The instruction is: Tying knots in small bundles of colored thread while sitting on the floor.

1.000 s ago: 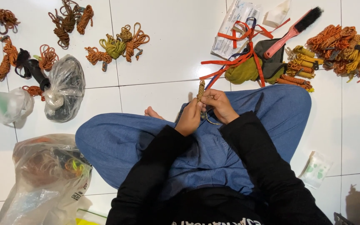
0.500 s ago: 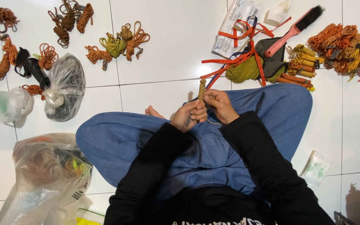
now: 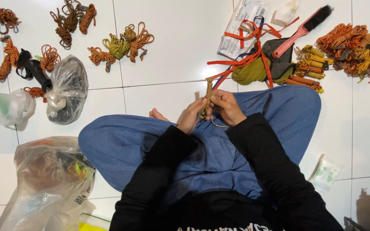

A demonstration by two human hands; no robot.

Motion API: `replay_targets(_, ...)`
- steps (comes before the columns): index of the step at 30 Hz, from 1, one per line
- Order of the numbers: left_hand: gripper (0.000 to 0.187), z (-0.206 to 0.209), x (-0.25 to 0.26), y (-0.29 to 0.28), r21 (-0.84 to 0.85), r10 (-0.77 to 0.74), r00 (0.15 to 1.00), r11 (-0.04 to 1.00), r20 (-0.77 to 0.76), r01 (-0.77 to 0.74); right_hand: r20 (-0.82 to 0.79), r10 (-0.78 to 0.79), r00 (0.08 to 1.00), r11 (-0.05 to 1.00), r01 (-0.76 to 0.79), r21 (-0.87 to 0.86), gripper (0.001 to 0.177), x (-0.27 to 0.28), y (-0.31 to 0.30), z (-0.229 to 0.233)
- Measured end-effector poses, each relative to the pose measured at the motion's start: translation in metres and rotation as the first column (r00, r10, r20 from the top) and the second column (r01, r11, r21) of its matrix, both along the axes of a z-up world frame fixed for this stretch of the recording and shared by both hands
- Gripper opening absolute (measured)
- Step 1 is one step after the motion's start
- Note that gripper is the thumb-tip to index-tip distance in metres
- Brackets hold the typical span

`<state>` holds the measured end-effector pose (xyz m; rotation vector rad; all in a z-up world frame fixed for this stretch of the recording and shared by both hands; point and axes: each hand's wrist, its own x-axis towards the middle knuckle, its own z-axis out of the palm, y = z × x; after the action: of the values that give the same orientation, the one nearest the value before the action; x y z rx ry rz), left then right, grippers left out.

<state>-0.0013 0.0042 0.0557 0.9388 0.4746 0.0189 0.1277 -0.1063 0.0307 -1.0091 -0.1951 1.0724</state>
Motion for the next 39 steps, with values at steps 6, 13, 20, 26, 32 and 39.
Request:
replay_targets(6,0.037,-0.002,-0.008,-0.004,0.366,0.061,0.997,0.927,0.055,-0.077,0.089,-0.008,0.996,1.0,0.011,-0.027,0.01,0.004,0.001,0.001)
replay_targets(13,0.036,-0.02,0.002,-0.009,0.378,0.05,0.989,0.92,0.14,-0.1,0.022,0.0,1.0,1.0,0.001,-0.029,0.01,0.002,0.001,0.001)
replay_targets(20,0.039,-0.039,0.003,-0.009,0.007,0.081,0.984,0.996,0.157,-0.084,0.07,0.054,0.996,0.996,-0.049,-0.073,0.013,-0.004,0.005,0.026)
replay_targets(26,0.039,-0.048,0.001,-0.003,-0.352,0.019,0.984,0.935,0.175,0.045,0.046,0.103,0.994,0.993,-0.1,-0.07,0.011,0.001,-0.001,0.012)
replay_targets(32,0.036,-0.036,0.0,-0.007,-0.25,0.067,0.984,0.968,0.168,-0.024,-0.002,0.087,0.996,0.996,-0.087,-0.038,0.02,0.006,-0.004,-0.015)
replay_targets(39,0.038,-0.037,-0.002,-0.012,0.432,0.079,0.99,0.893,0.117,-0.123,0.045,0.074,0.996,0.996,-0.072,-0.061,0.017,0.0,0.005,0.013)
